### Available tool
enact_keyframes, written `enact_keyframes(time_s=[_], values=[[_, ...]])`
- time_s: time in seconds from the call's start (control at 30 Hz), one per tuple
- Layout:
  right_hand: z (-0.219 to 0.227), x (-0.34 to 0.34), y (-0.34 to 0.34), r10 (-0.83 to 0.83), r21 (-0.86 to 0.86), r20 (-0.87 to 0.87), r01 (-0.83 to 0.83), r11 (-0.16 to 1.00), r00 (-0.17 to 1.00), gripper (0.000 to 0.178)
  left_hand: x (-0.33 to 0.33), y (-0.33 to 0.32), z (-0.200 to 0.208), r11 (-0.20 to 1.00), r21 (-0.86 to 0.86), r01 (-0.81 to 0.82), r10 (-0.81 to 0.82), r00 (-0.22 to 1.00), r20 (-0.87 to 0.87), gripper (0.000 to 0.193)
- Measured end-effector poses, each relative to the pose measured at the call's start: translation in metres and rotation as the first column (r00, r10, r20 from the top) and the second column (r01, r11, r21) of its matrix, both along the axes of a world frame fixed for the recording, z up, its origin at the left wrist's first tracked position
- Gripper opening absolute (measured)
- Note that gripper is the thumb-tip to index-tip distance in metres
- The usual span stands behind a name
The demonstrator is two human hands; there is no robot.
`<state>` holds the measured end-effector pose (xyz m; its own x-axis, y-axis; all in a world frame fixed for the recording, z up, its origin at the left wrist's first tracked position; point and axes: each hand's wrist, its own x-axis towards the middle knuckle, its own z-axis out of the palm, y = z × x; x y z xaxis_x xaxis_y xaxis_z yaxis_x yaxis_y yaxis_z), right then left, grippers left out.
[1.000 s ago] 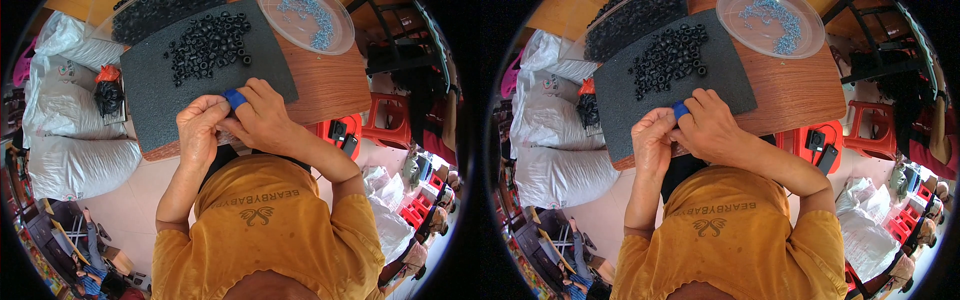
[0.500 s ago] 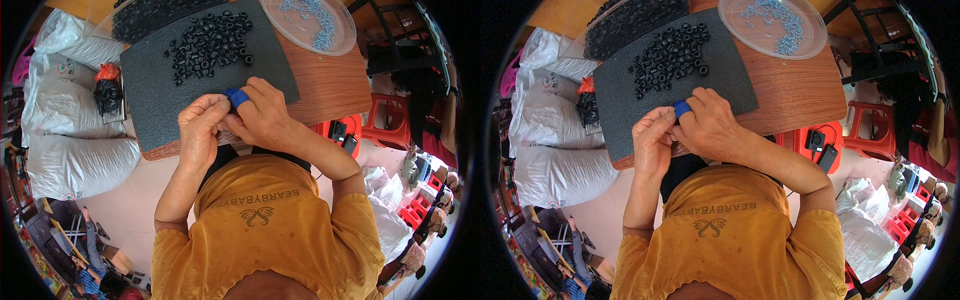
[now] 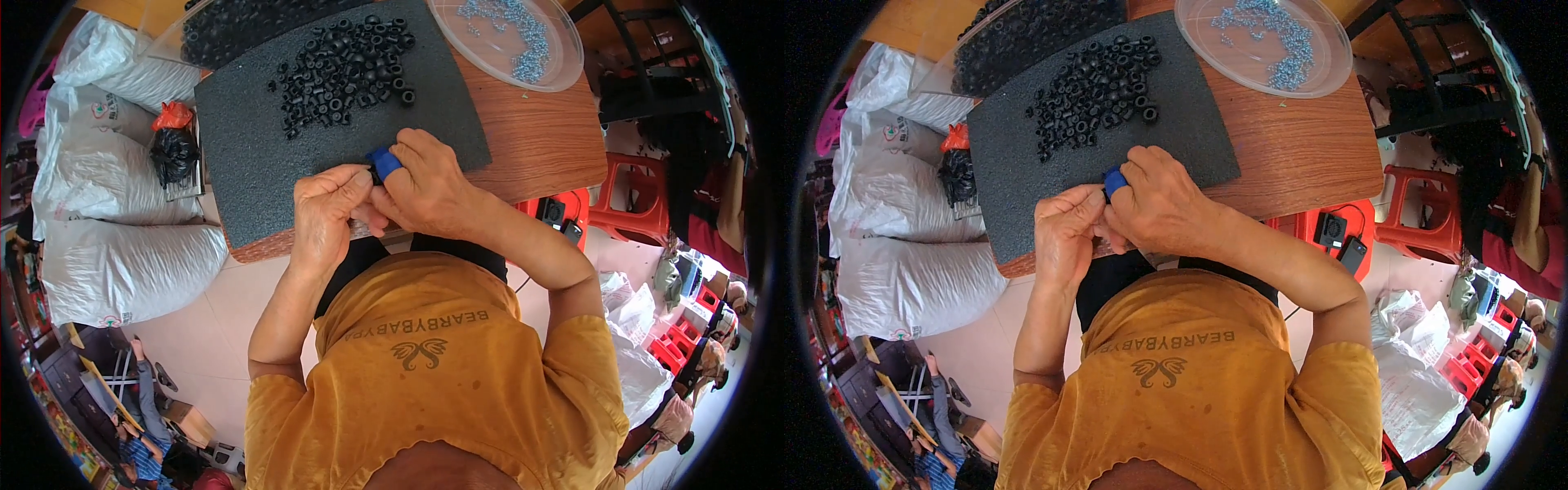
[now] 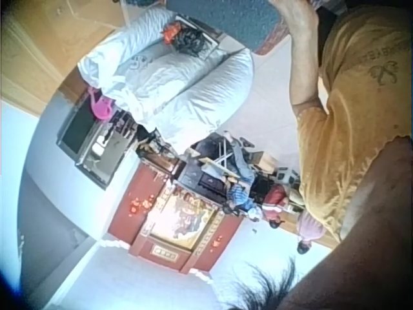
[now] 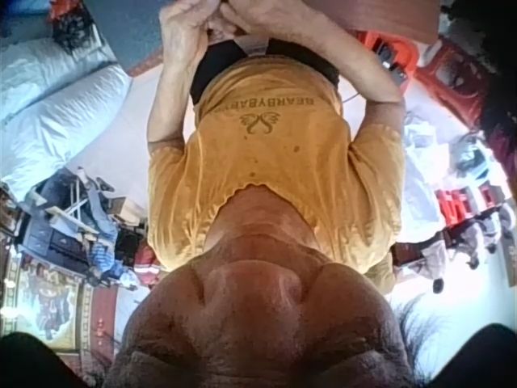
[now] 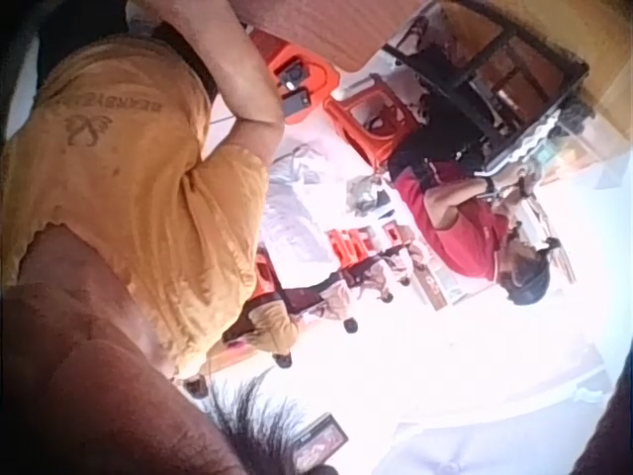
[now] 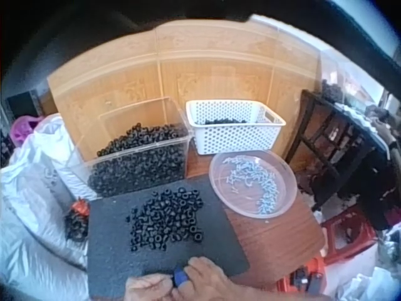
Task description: The person assembles small components by picking small blue pins from a tray and pressing them into black rubber pieces by hand.
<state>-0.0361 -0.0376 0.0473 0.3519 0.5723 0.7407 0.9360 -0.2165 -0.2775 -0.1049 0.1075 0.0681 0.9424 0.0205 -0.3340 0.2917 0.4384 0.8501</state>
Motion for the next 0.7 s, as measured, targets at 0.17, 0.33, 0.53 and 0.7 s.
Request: enact_keyframes(time_s=[0.17,0.33,0.53,0.7], values=[[0.002,0.002,-0.001,0.037,-0.035,-0.014,-0.038,0.999,0.999,0.027,0.003,0.004,0.005,0.999,-0.018,0.043,-0.043,0.998,-0.048,0.023],[0.009,0.000,-0.004,0.035,-0.080,-0.129,-0.045,0.996,0.991,0.027,0.007,0.008,0.005,0.997,-0.022,0.079,-0.080,0.995,-0.058,0.024],[0.008,-0.002,-0.005,0.020,-0.105,-0.138,-0.035,0.994,0.990,0.026,0.008,0.016,-0.003,0.986,0.101,0.134,-0.134,0.991,-0.004,0.024],[0.006,-0.004,-0.003,0.024,-0.081,-0.104,-0.033,0.996,0.994,0.025,0.008,0.017,-0.001,0.978,0.144,0.153,-0.156,0.988,0.009,0.020]])
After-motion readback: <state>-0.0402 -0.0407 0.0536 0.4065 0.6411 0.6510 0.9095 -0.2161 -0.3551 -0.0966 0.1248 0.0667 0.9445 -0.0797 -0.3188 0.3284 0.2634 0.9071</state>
